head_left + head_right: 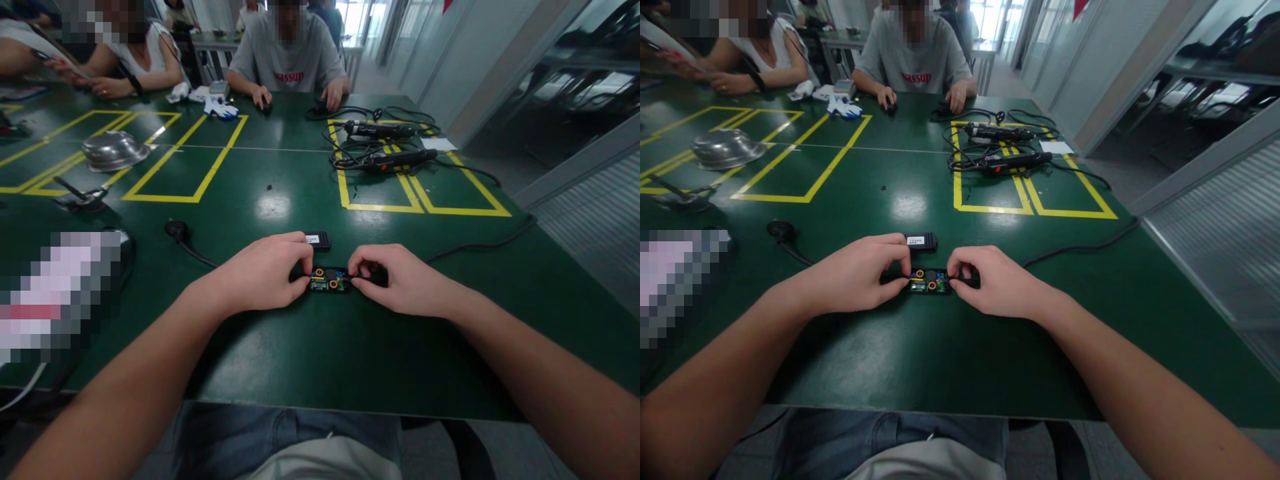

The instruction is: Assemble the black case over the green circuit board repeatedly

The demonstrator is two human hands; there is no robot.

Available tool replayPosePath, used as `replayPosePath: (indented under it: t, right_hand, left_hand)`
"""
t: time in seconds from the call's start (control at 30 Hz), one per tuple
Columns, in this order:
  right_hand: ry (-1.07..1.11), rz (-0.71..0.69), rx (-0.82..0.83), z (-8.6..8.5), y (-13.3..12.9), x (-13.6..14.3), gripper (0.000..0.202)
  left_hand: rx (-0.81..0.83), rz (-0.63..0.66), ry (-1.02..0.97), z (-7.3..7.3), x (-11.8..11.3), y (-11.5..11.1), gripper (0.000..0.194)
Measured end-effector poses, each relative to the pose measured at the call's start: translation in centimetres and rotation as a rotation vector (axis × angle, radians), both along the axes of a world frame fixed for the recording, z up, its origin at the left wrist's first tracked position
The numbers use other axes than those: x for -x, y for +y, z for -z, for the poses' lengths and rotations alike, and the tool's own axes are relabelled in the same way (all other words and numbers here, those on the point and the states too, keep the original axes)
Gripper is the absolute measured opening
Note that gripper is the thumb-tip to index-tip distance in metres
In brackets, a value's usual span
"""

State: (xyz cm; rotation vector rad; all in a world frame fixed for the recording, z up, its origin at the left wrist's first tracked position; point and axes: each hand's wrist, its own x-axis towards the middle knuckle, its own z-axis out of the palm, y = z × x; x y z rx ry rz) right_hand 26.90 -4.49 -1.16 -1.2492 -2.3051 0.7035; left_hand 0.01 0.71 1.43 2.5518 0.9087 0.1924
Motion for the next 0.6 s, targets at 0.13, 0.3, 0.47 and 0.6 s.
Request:
replayPosePath:
  t: [0.13, 0.3, 0.47, 0.6]
  right_hand:
    - [0.03, -0.008, -0.048, 0.18, 0.02, -0.08, 0.004]
    - [0.102, 0.079, -0.207, 0.02, 0.2, -0.41, 0.009]
    - [0.06, 0.075, -0.203, 0.0, 0.16, -0.54, 0.006]
    - [0.0, 0.038, -0.175, 0.25, 0.08, -0.4, 0.008]
  left_hand:
    - [-0.023, 0.032, -0.045, -0.08, 0.16, 0.08, 0.006]
    - [-0.17, -0.053, -0.16, -0.43, 0.56, 0.44, 0.011]
    - [-0.169, -0.066, -0.159, -0.69, 0.67, 0.78, 0.011]
    - [-0.023, -0.026, -0.079, -0.72, 0.57, 0.78, 0.011]
